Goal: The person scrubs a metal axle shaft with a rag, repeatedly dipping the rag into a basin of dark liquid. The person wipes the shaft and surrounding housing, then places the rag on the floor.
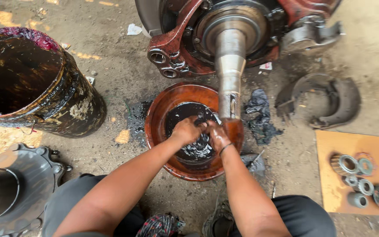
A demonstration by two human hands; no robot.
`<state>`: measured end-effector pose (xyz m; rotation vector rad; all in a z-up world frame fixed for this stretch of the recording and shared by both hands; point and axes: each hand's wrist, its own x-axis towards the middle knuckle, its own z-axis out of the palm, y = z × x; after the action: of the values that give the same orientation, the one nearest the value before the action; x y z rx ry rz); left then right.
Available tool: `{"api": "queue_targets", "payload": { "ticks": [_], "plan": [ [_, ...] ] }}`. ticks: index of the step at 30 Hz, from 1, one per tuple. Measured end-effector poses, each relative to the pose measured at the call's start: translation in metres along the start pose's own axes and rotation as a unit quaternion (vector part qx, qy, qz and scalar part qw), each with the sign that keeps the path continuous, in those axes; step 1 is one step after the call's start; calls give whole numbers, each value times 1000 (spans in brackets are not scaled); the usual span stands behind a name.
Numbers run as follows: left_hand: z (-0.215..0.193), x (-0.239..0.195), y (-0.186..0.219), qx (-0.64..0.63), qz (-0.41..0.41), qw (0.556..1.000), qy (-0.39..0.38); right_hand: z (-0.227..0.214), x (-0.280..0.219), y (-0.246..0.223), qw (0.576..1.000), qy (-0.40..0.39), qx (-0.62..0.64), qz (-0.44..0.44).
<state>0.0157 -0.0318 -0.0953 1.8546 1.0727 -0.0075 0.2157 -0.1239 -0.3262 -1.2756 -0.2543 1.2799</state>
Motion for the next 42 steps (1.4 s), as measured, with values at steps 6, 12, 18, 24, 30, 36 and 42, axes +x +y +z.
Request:
{"api": "queue_targets", "payload": {
  "ticks": [6,12,18,24,30,36,42],
  "plan": [
    [51,52,-37,-454,34,890,8,74,-54,-85,991,18,105,-78],
    [73,69,-31,-652,114,749,39,149,-54,-107,883,279,-248,-285],
    [44,54,-25,-649,-27,760,11,152,-75,-81,906,127,-224,-335],
    [23,41,-16,-611,31,791,27,177,-120,-68,971,82,-64,-215],
    [35,52,-12,-624,88,776,6,199,-134,-109,968,49,67,-239],
    [60,44,-4,-567,44,821,-45,187,-134,-146,975,95,-37,-197],
    [46,22,13,-562,-37,824,-60,163,-127,-133,983,110,-78,-123]
  ]
}}
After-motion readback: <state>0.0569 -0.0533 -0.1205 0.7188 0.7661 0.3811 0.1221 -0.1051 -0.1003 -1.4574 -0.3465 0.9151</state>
